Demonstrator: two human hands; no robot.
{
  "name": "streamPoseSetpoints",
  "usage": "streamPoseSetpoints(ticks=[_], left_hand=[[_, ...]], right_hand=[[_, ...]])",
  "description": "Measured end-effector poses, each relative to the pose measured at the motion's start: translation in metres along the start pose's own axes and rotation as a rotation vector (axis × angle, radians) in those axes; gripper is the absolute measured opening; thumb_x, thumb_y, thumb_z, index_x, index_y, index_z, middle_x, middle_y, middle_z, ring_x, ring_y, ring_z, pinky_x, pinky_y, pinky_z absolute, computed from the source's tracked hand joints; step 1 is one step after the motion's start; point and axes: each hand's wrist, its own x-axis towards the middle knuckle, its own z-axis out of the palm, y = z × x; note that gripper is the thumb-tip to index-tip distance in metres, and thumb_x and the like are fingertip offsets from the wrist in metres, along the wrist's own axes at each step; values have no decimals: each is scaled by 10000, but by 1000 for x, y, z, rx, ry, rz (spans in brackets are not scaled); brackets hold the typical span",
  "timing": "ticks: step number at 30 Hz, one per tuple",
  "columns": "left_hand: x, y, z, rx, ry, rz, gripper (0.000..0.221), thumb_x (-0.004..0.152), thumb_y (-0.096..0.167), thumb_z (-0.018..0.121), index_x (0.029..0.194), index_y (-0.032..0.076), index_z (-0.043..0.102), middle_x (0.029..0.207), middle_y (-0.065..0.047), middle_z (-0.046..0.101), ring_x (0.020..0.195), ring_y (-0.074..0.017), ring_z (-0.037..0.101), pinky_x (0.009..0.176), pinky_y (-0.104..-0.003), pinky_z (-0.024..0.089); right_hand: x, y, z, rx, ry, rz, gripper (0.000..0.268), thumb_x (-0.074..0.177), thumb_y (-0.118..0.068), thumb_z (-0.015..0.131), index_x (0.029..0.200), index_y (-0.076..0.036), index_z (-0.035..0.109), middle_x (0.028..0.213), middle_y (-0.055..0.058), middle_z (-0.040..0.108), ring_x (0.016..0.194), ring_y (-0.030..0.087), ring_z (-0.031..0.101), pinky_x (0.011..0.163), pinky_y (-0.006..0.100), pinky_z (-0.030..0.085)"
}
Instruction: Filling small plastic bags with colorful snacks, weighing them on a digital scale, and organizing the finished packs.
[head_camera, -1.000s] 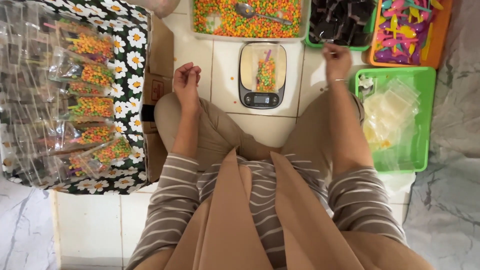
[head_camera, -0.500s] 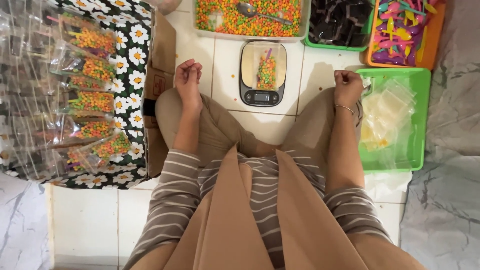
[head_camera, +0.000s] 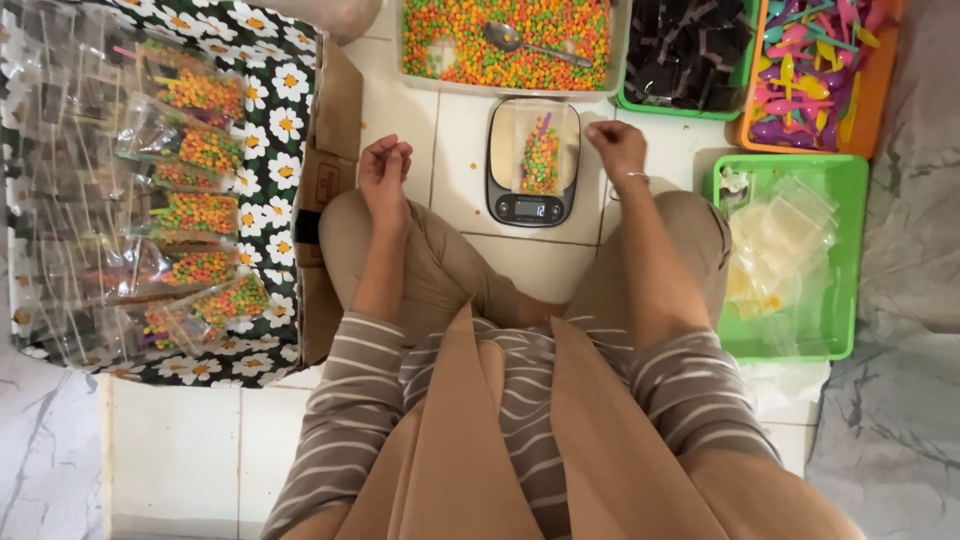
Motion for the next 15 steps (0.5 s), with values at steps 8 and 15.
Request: streamPoseSetpoints(ticks=[8,15], left_hand=[[-1,10,5,33,-27,-47,174,1020,30,569,1152,104,654,1010,-23,691,976,-116,707,879,-250,560],[5,7,9,58,0,-87,188,1004,26,581,1156,105,659,1004,-21,697,968,-115,710,881,-257,571]], right_hand=[[54,6,66,-118,-30,181,296,840,-502,839,1006,-259,808,832,4,766,869,219,758,814,358,590],[57,-7,64,-236,94,274,316,806,-490,818,960,-215,795,830,37,765,965,288,744,887,422,574]])
